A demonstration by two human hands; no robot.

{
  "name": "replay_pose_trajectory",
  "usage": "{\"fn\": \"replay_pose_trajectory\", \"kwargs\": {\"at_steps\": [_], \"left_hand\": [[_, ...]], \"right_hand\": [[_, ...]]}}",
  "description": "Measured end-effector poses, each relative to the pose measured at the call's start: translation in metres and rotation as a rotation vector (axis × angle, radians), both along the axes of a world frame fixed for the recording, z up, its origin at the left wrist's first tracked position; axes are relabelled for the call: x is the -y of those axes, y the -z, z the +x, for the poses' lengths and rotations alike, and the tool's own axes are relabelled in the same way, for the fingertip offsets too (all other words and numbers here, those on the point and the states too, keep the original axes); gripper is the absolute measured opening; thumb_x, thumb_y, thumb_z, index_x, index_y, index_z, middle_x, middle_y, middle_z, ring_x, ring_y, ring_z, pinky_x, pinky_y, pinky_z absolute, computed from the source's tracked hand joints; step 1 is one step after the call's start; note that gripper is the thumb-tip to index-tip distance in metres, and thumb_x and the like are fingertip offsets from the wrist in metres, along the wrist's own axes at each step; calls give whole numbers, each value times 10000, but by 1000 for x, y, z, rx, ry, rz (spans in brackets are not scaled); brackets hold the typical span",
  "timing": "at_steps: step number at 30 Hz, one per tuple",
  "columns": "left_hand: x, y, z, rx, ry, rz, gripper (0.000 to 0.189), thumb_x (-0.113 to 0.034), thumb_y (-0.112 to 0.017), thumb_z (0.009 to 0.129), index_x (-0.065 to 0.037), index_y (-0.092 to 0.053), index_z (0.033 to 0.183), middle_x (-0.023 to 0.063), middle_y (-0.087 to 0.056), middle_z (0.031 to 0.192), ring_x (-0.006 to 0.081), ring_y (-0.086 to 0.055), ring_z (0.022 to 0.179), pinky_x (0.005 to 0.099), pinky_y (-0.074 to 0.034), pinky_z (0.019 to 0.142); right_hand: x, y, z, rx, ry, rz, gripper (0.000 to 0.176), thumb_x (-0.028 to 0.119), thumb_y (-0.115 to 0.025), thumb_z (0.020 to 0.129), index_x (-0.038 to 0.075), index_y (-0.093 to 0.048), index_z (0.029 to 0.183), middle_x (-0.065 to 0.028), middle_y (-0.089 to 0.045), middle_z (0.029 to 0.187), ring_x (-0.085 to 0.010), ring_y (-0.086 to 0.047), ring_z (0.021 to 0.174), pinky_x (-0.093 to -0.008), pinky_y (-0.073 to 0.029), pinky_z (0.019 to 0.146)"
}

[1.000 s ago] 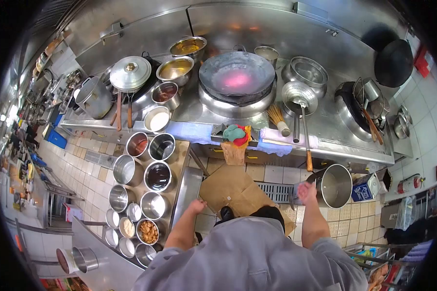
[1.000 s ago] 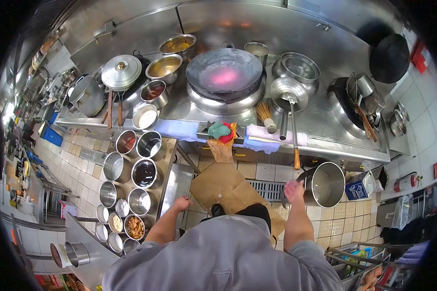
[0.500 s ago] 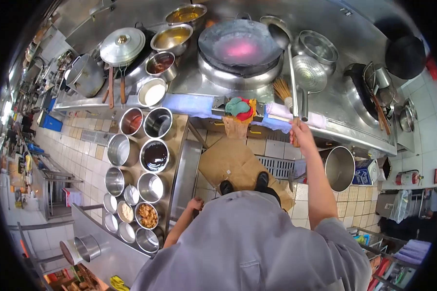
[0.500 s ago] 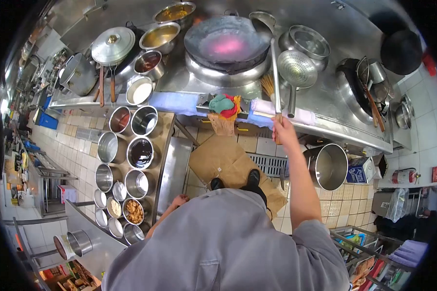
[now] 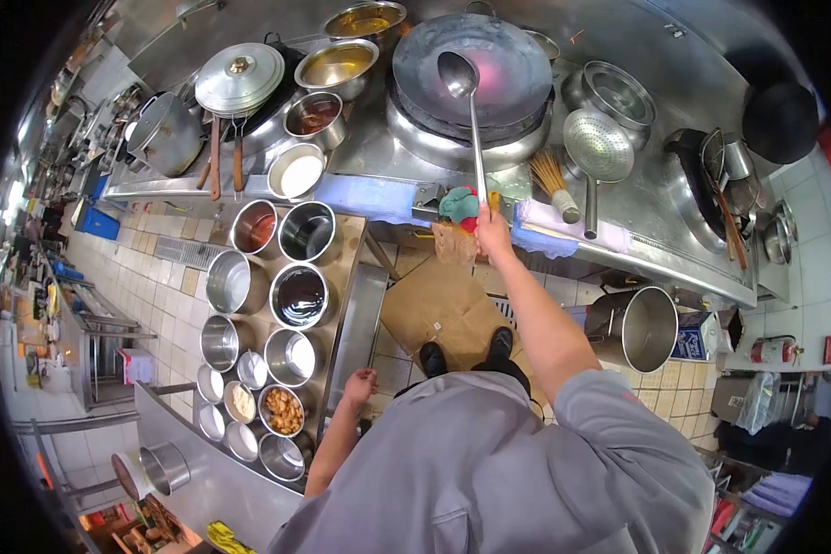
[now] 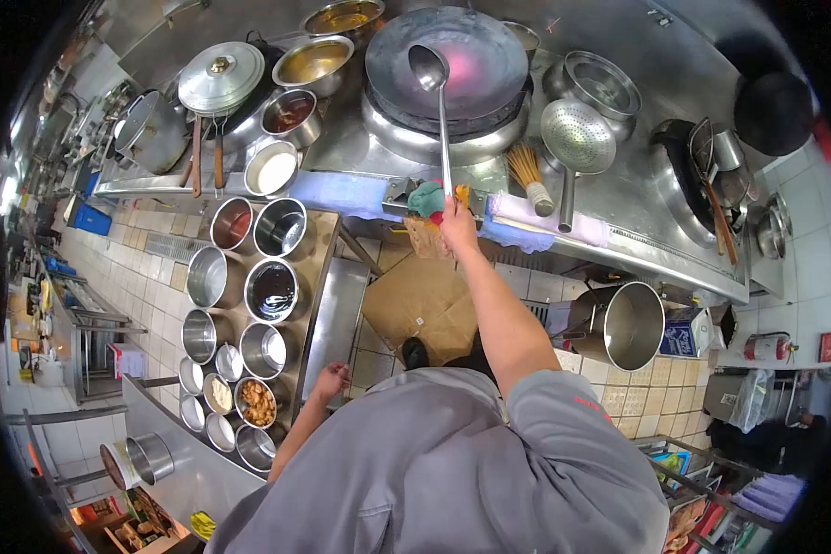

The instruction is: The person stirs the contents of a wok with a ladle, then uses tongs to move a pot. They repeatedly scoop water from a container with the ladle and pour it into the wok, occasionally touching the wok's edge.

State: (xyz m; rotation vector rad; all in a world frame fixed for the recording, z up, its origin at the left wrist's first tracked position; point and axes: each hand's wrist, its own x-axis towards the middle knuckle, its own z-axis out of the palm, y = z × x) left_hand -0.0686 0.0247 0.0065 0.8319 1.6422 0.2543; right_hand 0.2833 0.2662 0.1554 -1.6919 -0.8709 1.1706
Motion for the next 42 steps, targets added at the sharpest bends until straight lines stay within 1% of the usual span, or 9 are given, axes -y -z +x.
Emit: {"fn": "replay_pose_trajectory", "kwargs": {"at_steps": [6,9,11,14,17,28,33,36,42], "left_hand": [[30,24,-4,38,-8,-54,329,-261,-522,791,-13,-530,1007,112,-615,764,158,-575,584,268,-472,555],[39,38,-21,-112,410,-81,304,-238,-509,779,-21,-543,990,118,-615,762,165,-580,580,280,-475,550],[60,101,-54,-85,644,300,288,-216,-490,770,-30,-547,983,120,-611,748,164,-583,587,277,-472,533],[20,8,-21,-90,237,-85,270,-217,-497,772,-41,-554,969,114,-605,729,157,-574,598,280,-467,527],[2,20,-24,65,47,-133,252,-211,-508,781,-36,-542,960,105,-596,719,151,-560,601,285,-463,530],[-10,29,-6,52,96,78,275,-213,-514,805,-15,-523,995,82,-608,793,147,-580,645,264,-465,550],[1,-24,1,-213,456,-87,295,-192,-487,773,-23,-528,1012,86,-623,756,150,-595,628,266,-472,561],[22,75,-40,-45,369,-11,294,-188,-467,763,-21,-537,995,102,-623,737,149,-600,630,273,-477,571],[-6,9,-18,-75,273,-36,261,-200,-468,782,-11,-556,940,101,-622,774,167,-603,665,293,-481,606]], "right_hand": [[11,-12,7,47,23,70,390,382,-359,880,15,-468,808,-36,-409,451,-144,-400,321,-288,-340,321],[13,-46,2,-43,33,182,375,404,-332,887,72,-390,724,-4,-367,473,-92,-331,324,-249,-294,288],[13,-48,-4,-90,40,245,379,410,-328,887,74,-393,724,-2,-367,470,-87,-326,324,-245,-299,293],[6,-30,-12,-91,40,245,437,419,-308,886,36,-433,718,-42,-416,457,-138,-405,327,-287,-335,305],[-3,27,-7,24,-15,14,495,465,-296,872,24,-439,699,-60,-430,446,-170,-446,331,-309,-356,316],[53,11,-3,-26,9,-60,450,441,-382,859,39,-447,666,-39,-430,445,-138,-428,322,-292,-346,310],[46,-17,7,12,-6,64,410,424,-367,869,69,-394,667,-12,-384,456,-105,-369,316,-261,-311,287],[38,-38,4,-115,31,77,425,439,-318,877,75,-385,669,-9,-367,460,-112,-364,331,-262,-318,302],[46,7,-4,-64,-23,-78,461,474,-299,868,79,-386,647,-14,-375,460,-126,-366,330,-274,-326,308]]}}
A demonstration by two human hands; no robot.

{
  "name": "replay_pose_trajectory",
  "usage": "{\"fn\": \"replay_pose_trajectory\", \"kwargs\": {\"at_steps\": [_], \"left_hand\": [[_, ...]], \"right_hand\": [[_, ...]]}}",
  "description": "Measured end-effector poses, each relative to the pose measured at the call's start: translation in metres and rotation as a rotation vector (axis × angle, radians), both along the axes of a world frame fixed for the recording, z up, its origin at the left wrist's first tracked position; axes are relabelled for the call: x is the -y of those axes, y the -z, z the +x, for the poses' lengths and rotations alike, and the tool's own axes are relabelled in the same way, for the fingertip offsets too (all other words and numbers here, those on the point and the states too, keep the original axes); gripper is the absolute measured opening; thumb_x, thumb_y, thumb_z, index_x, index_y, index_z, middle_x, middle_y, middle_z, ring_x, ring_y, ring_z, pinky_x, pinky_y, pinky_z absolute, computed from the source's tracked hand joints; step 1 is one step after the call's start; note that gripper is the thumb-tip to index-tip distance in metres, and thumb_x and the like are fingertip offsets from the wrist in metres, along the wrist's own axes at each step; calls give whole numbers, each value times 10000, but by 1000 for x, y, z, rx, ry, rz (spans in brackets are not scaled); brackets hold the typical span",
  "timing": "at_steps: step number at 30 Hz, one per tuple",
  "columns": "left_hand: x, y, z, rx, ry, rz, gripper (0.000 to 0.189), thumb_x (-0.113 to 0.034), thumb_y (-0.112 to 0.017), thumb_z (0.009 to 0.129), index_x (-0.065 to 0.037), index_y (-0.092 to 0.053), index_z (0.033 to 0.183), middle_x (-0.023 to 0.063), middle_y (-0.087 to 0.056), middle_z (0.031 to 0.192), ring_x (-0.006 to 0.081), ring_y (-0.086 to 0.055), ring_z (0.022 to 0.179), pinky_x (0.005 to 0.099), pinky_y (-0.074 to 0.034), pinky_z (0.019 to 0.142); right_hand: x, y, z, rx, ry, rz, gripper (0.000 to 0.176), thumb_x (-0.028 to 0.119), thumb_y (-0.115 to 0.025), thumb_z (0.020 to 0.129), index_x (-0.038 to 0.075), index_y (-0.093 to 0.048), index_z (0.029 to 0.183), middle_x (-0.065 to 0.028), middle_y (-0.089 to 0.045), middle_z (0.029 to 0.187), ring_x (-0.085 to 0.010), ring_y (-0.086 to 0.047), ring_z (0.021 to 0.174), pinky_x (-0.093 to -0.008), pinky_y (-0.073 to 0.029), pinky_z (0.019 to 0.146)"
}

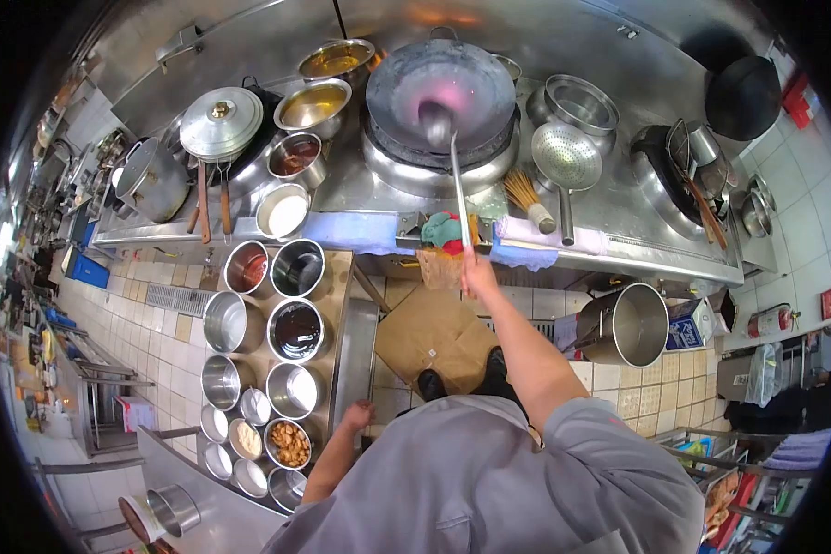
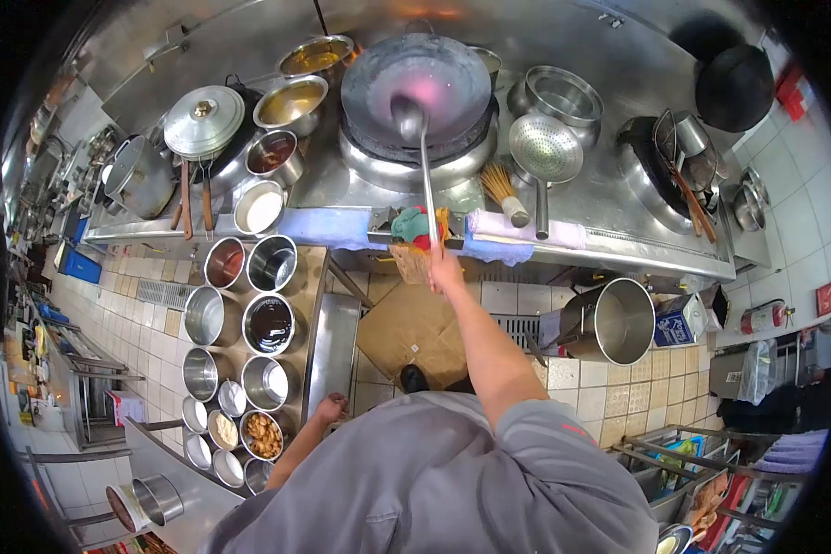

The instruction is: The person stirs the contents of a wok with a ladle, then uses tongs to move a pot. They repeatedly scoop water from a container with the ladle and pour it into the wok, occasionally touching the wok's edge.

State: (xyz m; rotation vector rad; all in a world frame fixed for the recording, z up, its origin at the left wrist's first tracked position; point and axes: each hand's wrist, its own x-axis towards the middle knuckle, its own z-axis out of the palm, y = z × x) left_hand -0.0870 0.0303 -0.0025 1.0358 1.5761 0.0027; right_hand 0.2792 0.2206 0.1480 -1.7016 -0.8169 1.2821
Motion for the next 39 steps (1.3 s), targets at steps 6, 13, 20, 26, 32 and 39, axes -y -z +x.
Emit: {"fn": "replay_pose_trajectory", "kwargs": {"at_steps": [6,13,20,26,32,39], "left_hand": [[-10,24,3,156,-106,91,279,-225,-472,806,10,-541,939,114,-612,788,177,-601,685,290,-480,608],[4,48,-5,89,26,39,253,-184,-456,813,12,-524,956,105,-592,795,181,-585,679,298,-480,568],[18,36,-30,19,440,342,211,-192,-487,786,4,-527,852,98,-552,682,170,-579,643,310,-477,563],[-1,44,-19,-2,436,354,244,-190,-495,772,12,-541,901,100,-582,691,187,-578,613,306,-470,570],[-28,11,16,25,73,76,290,-213,-471,807,3,-539,988,119,-613,755,177,-576,620,299,-468,562],[-23,11,30,66,111,-6,307,-223,-478,824,4,-534,1022,118,-611,781,161,-569,628,287,-465,552]], "right_hand": [[5,26,0,-176,77,-26,477,513,-307,851,91,-389,644,-12,-381,468,-118,-369,343,-270,-329,309],[11,-15,26,-369,63,-12,394,476,-408,840,99,-379,726,20,-339,470,-79,-328,350,-241,-312,317],[56,-87,40,-758,-6,184,213,289,-445,869,86,-389,836,13,-364,495,-78,-333,345,-227,-306,319],[68,-110,54,-149,137,211,169,238,-461,863,86,-390,844,11,-362,534,-78,-336,349,-223,-305,302],[104,-84,53,-399,90,215,194,282,-443,873,96,-396,846,4,-361,524,-79,-343,361,-227,-320,323],[165,-103,79,-206,207,92,157,239,-434,875,91,-392,848,-4,-378,525,-81,-358,362,-226,-324,323]]}}
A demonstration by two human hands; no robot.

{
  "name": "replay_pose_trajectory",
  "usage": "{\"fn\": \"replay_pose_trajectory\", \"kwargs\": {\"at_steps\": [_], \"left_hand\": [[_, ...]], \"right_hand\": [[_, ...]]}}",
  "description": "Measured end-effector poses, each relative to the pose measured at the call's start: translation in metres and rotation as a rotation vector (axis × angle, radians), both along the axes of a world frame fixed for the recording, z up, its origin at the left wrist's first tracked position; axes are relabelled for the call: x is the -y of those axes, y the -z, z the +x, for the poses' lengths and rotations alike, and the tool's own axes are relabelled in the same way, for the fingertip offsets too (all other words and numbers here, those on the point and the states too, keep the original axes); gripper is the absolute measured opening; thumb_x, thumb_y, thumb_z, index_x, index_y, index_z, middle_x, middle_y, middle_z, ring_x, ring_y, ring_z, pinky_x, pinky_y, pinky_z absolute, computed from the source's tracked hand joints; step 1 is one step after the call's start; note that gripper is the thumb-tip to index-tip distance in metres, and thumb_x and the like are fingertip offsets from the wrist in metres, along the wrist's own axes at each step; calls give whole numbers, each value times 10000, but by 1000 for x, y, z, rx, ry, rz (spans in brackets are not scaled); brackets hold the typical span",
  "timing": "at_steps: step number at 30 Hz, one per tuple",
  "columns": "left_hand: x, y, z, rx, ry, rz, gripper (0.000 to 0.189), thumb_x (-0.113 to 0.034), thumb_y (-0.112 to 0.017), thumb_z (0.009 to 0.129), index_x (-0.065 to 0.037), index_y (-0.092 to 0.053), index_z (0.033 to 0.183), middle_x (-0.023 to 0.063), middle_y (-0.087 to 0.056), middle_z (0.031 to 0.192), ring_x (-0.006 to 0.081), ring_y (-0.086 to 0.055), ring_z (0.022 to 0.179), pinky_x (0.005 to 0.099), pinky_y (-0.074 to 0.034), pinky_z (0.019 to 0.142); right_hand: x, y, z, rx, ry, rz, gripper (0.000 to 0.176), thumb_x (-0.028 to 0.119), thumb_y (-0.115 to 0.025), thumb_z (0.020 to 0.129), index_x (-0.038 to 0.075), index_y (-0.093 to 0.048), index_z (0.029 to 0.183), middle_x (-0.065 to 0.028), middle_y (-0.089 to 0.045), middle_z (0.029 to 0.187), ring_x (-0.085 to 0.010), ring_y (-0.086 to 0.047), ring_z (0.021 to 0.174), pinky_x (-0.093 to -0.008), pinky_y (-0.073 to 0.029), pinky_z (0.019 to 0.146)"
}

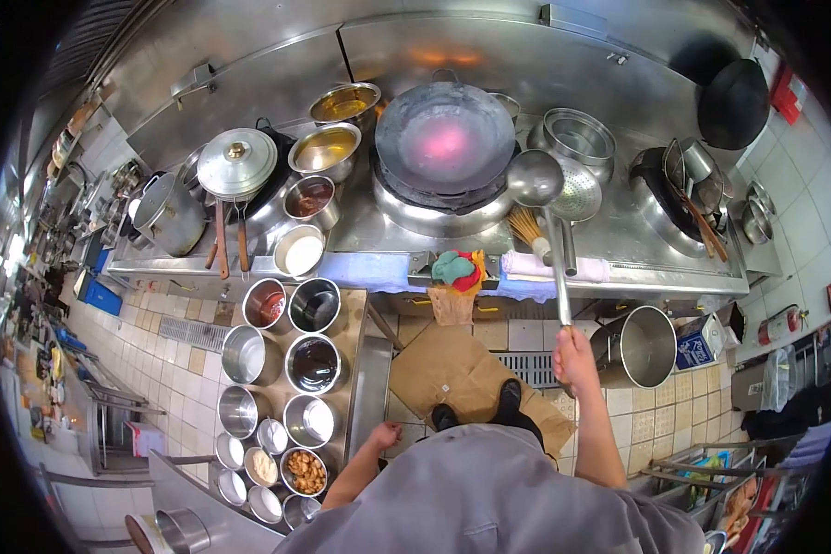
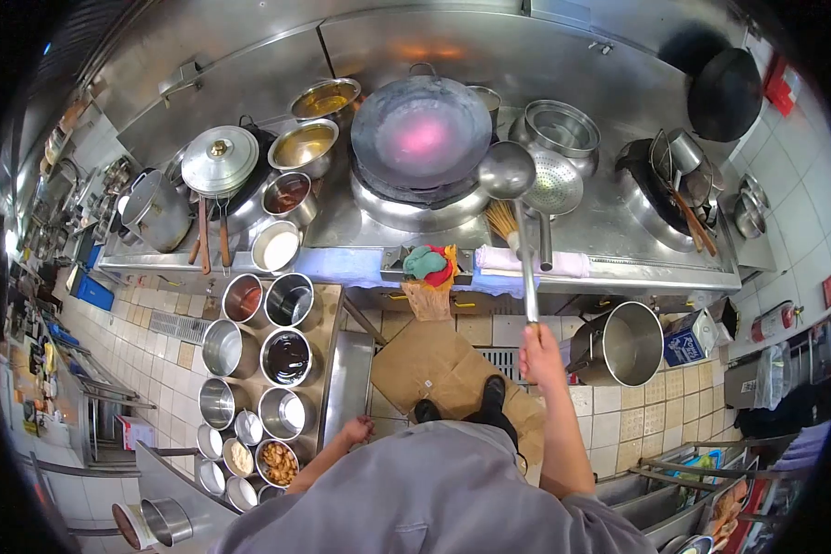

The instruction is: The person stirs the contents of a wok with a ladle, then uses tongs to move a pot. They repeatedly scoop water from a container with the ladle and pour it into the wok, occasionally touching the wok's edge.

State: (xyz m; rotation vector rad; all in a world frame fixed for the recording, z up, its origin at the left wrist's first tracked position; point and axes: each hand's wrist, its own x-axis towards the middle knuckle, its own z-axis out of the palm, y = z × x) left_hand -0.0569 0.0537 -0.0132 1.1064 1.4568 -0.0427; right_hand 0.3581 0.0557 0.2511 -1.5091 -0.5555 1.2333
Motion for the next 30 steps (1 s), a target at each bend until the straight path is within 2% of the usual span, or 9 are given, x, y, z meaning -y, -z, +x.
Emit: {"fn": "replay_pose_trajectory", "kwargs": {"at_steps": [4,6,9,10,12,19,23,27,30], "left_hand": [[12,32,-11,-114,92,-60,304,-244,-469,810,-37,-554,1014,123,-615,799,202,-585,646,318,-475,579],[13,97,-34,-182,801,342,299,-289,-469,788,-88,-576,981,115,-617,840,240,-601,686,339,-479,637],[-10,62,-6,-320,1296,481,293,-319,-472,760,-116,-590,935,97,-621,848,242,-608,726,336,-474,686],[-18,53,6,-322,1298,482,293,-319,-472,760,-116,-590,935,97,-621,848,242,-608,726,336,-474,686],[-36,35,31,-219,422,95,276,-305,-485,755,-97,-591,903,84,-630,799,208,-613,725,320,-476,688],[-72,-3,111,-175,234,209,259,-268,-437,790,-91,-591,900,82,-633,767,207,-616,703,326,-480,674],[-61,15,134,-236,458,228,239,-262,-444,790,-92,-583,882,91,-623,783,225,-607,734,341,-480,675],[-37,-42,178,-225,717,364,228,-268,-455,767,-99,-577,859,107,-591,828,256,-576,833,378,-480,684],[-35,-54,198,-295,610,241,225,-264,-483,743,-103,-581,867,109,-572,847,265,-554,885,392,-478,689]], "right_hand": [[22,2,8,65,115,139,99,190,-439,867,95,-416,883,4,-384,525,-71,-355,359,-207,-302,309],[28,2,12,-6,208,210,87,167,-438,865,96,-423,913,5,-381,522,-70,-352,354,-206,-299,307],[35,-8,28,-28,200,156,147,124,-448,853,84,-425,992,6,-383,513,-67,-358,348,-212,-302,303],[38,-9,36,-46,209,126,147,120,-451,850,84,-426,991,7,-384,513,-64,-355,348,-210,-298,301],[42,-6,50,-67,222,101,148,115,-453,847,83,-428,989,8,-384,514,-61,-351,349,-208,-295,300],[32,12,114,-51,207,53,111,130,-451,849,104,-429,954,7,-394,529,-59,-354,353,-215,-303,289],[26,5,166,-784,178,383,142,129,-453,852,115,-434,992,18,-346,532,-57,-313,360,-196,-277,304],[2,19,192,-213,225,162,115,134,-449,858,145,-433,971,22,-331,539,-59,-308,369,-203,-291,319],[-2,27,228,-375,224,214,107,125,-451,854,140,-426,957,17,-344,542,-64,-319,374,-211,-297,322]]}}
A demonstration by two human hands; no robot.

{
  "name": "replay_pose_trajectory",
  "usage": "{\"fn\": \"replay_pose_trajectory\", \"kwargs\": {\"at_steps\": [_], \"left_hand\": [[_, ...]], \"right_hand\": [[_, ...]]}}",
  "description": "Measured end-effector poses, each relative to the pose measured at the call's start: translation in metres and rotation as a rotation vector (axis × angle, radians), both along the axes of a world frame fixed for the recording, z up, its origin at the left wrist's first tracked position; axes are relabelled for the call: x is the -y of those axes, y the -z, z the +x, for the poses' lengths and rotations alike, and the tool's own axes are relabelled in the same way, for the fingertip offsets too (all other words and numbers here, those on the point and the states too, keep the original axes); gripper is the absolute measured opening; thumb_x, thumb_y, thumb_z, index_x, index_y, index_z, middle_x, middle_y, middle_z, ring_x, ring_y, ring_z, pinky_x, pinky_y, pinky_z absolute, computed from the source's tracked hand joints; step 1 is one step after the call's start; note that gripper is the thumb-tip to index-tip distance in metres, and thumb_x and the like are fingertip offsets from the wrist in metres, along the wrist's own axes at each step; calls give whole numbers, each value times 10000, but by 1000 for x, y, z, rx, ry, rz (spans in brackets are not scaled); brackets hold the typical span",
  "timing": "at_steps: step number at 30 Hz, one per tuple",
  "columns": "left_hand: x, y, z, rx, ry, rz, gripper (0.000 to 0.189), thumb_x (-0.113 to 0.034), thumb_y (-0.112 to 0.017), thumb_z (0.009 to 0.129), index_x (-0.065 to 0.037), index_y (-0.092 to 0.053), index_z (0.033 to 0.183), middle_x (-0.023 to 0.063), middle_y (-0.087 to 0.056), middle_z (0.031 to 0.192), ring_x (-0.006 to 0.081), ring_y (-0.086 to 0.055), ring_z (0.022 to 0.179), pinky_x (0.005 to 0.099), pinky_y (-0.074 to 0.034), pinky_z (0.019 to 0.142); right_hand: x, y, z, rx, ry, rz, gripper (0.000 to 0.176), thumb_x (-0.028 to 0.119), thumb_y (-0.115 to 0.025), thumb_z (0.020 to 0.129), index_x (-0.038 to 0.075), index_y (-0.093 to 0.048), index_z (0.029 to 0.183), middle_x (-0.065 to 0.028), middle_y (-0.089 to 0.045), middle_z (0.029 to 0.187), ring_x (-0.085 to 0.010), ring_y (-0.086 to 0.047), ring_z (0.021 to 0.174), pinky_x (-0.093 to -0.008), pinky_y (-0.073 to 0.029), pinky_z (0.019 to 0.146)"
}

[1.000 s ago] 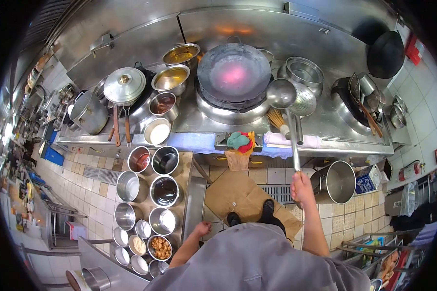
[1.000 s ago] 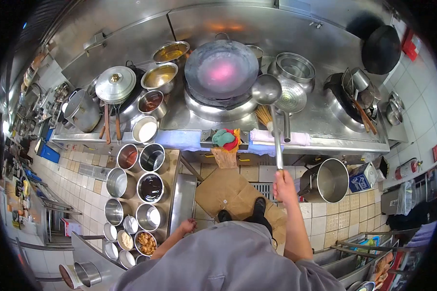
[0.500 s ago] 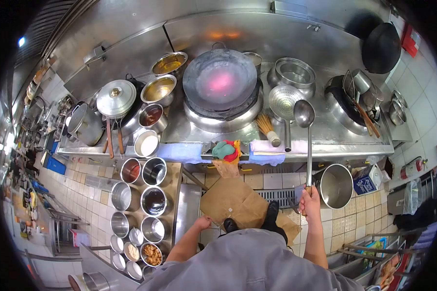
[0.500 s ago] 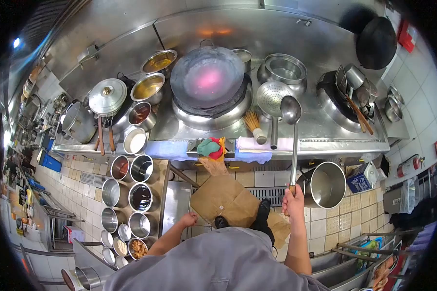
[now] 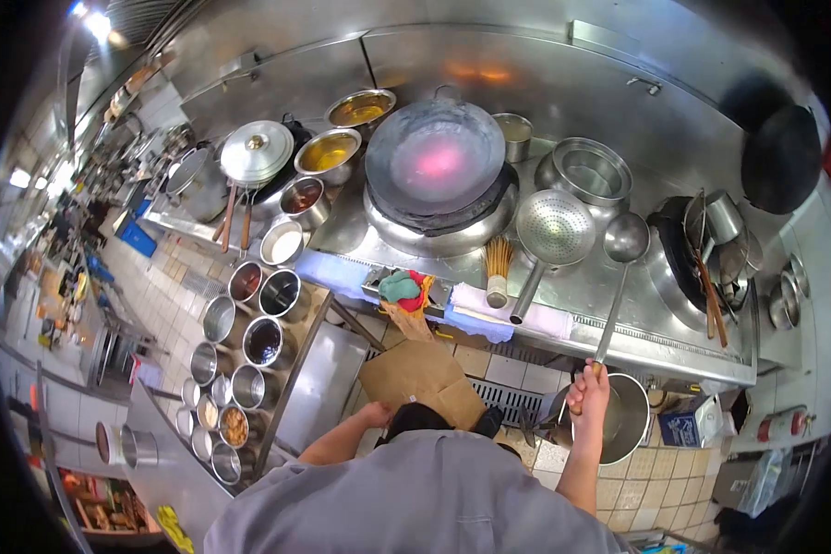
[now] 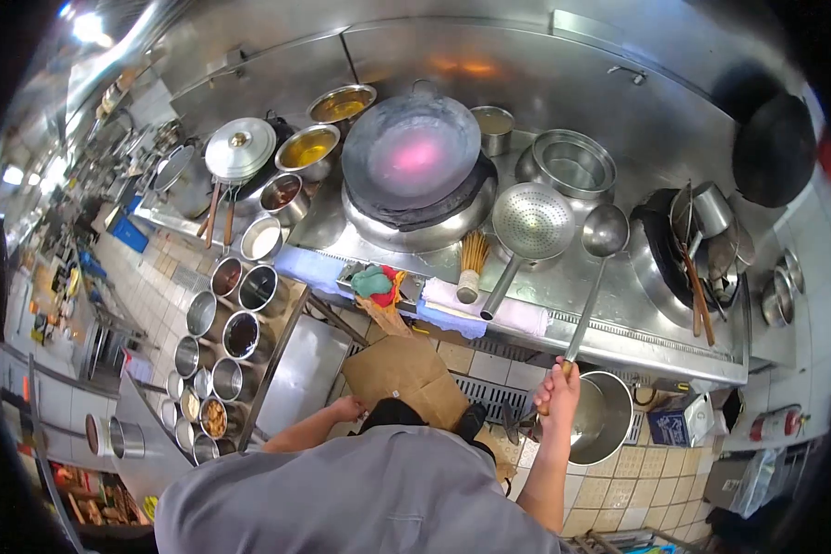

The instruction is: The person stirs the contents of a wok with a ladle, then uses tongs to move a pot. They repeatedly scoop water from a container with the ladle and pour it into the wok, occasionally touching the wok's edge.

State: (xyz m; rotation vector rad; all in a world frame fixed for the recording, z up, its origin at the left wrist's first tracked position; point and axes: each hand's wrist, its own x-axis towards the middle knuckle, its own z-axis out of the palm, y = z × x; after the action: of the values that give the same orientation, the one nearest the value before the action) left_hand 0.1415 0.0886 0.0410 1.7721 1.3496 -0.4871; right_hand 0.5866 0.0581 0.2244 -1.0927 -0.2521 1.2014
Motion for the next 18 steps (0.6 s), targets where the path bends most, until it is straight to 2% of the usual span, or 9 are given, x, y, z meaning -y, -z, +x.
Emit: {"fn": "replay_pose_trajectory", "kwargs": {"at_steps": [1,4,7,10,12,14,16,17,18], "left_hand": [[0,-3,5,-2,-18,-9,225,-264,-483,743,-103,-581,867,109,-572,847,265,-554,885,392,-478,689],[1,-1,24,46,-323,-7,234,-270,-461,785,-86,-605,798,75,-619,728,216,-607,716,353,-478,676],[2,0,42,51,-362,58,282,-290,-431,804,-80,-611,750,64,-625,678,199,-611,620,330,-482,646],[3,-3,58,67,-391,26,281,-296,-442,796,-77,-614,756,65,-622,687,193,-609,599,313,-486,614],[0,18,60,67,-363,13,279,-302,-450,793,-77,-615,776,63,-623,689,189,-610,603,309,-485,614],[1,25,69,68,-341,1,279,-307,-458,790,-78,-616,796,61,-625,692,185,-610,606,306,-484,614],[5,30,77,206,-606,-118,264,-317,-479,778,-93,-614,816,48,-627,694,178,-610,651,319,-480,632],[6,31,79,206,-606,-121,264,-317,-479,778,-93,-614,816,48,-627,694,178,-610,651,319,-480,632],[7,33,82,146,-387,12,267,-318,-477,782,-88,-608,820,48,-628,695,175,-609,647,317,-478,639]], "right_hand": [[-1,1,7,-41,-12,10,113,111,-450,848,128,-421,955,12,-355,546,-67,-330,379,-212,-297,322],[-1,3,18,-6,1,-65,103,130,-461,846,127,-432,945,24,-338,542,-56,-315,377,-195,-278,319],[3,6,31,-91,-11,-70,94,123,-461,842,115,-447,934,26,-347,537,-50,-318,380,-190,-281,321],[-3,2,34,-192,3,-48,78,115,-460,839,106,-462,917,28,-357,538,-47,-324,382,-193,-292,322],[-10,1,35,-230,-2,-59,95,107,-458,840,119,-453,934,18,-361,542,-68,-335,388,-207,-295,328],[-13,-8,41,-173,-27,-64,99,110,-465,837,113,-448,935,17,-369,553,-66,-340,392,-206,-295,330],[-18,-16,52,-94,-95,-64,124,109,-471,833,108,-440,953,12,-377,564,-65,-344,394,-206,-294,331],[-20,-18,56,-76,-113,-53,152,108,-472,832,100,-430,978,7,-379,571,-66,-343,390,-210,-298,330],[-23,-21,57,-76,-112,-57,152,108,-472,832,100,-430,978,7,-379,571,-66,-343,390,-210,-298,330]]}}
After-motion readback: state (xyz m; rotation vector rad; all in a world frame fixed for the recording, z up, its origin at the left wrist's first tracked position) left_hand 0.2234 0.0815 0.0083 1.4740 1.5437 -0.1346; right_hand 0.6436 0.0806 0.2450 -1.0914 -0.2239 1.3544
